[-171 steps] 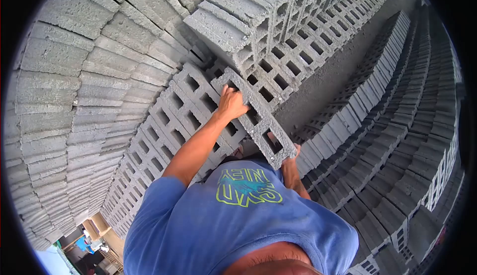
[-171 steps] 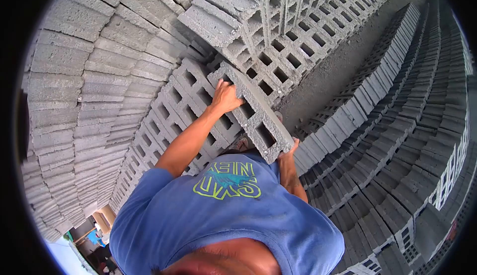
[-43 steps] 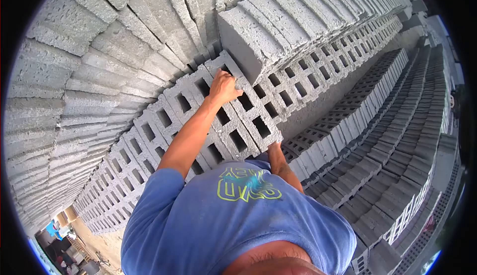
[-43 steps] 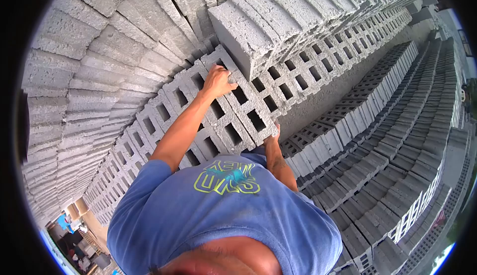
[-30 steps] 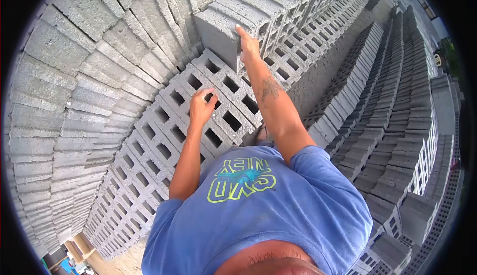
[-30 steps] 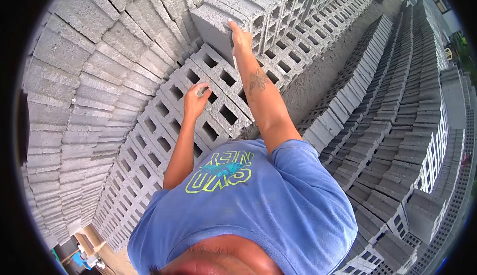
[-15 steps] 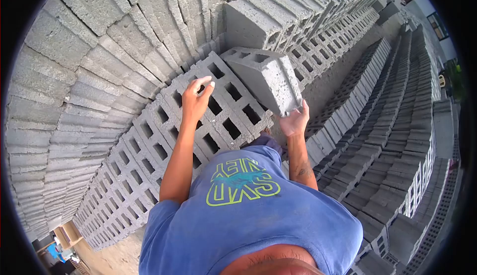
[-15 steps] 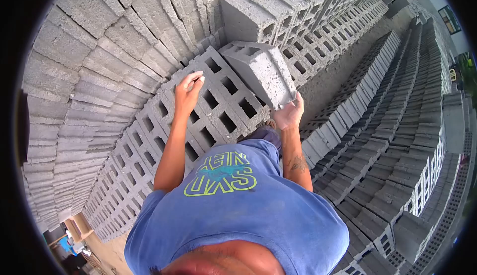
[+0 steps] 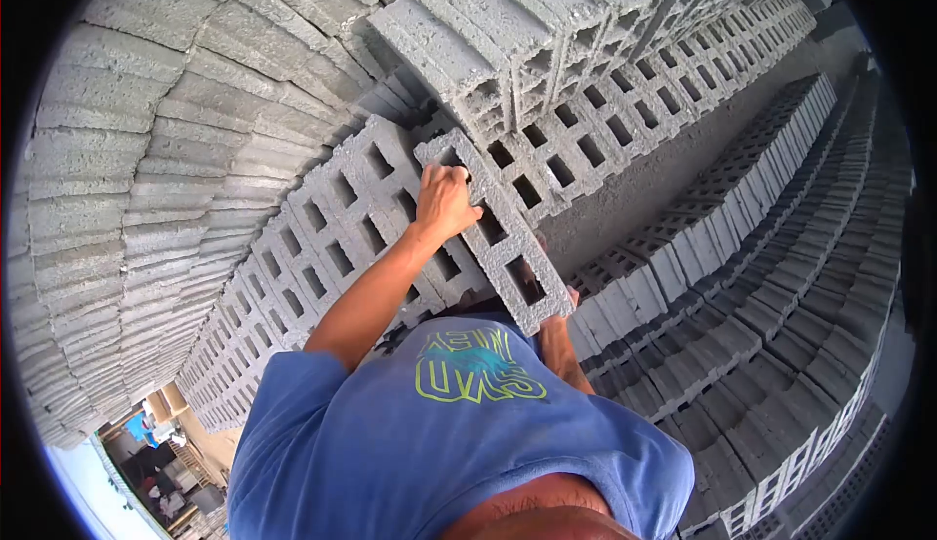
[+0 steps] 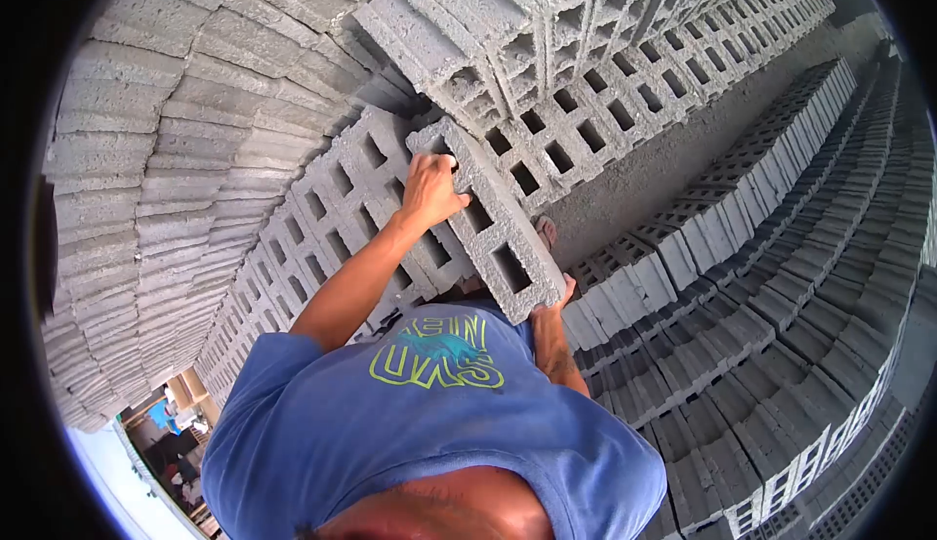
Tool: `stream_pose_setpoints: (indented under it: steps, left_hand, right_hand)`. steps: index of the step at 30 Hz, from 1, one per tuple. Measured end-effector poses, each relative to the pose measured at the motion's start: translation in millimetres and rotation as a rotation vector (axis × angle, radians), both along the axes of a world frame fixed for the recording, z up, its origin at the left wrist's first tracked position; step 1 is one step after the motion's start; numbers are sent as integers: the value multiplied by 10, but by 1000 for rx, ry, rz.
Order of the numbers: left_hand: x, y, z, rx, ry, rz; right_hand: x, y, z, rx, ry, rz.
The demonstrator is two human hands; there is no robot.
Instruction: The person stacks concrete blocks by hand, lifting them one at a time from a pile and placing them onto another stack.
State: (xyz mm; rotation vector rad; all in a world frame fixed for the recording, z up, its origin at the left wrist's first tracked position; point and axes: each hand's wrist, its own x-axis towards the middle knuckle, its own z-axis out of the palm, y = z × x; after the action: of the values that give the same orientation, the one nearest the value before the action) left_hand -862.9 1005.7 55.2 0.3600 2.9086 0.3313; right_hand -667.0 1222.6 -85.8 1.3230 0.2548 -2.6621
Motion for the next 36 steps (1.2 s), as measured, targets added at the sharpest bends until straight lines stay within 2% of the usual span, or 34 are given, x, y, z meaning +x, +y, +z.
stream_pose_setpoints:
  steps: [2,4,6,12,14,16,18,20,22,24,25,27,29,32,36]
  left_hand:
    - [48,58,-90,7,210,65]
    - [9,79,-66,-84,121,29]
    - [-146,30,40,-82,-144,43]
    - [-404,-322,260,-156,-61,82]
    - [-596,-469,215,-228,-38,87]
    - [-777,-638,-135,-235,-28,120]
    - [-837,-684,-280,-232,4,141]
    - [-858,-651,-286,-254,-7,156]
    - [-835,-724,-267,-174,31,113]
    - [-848,-666,-246,-212,-11,105]
    - [-899,-656,-274,-234,-49,124]
    - [-945,-686,-233,-241,-31,103]
    - [-846,-683,-230,-216,-51,78]
    - [-844,-682,-184,-203,-55,50]
    - [-689,-648,-260,-165,-71,22]
  right_hand:
    - [-5,1,7,-27,-31,-1]
    - [-10,-9,19,-53,-50,-6]
    - [-61,-47,35,-81,-54,-14]
    - [-530,-477,-179,-166,-55,-58]
    - [-741,-717,-478,-119,-36,-37]
    - [-874,-1033,-796,149,-171,47]
    - [-1039,-1066,-491,289,-394,165]
    - [-1118,-1026,-558,235,-328,131]
    - [-1035,-977,-842,182,-277,123]
    - [-1005,-943,-1101,-9,-52,102]
    - [-1098,-946,-880,64,-52,61]
    - [-1138,-931,-1039,67,-37,47]
    - [-1024,-848,-985,98,-50,63]
    - [-1076,-859,-906,129,61,-53]
    - [-967,-852,-903,134,34,-72]
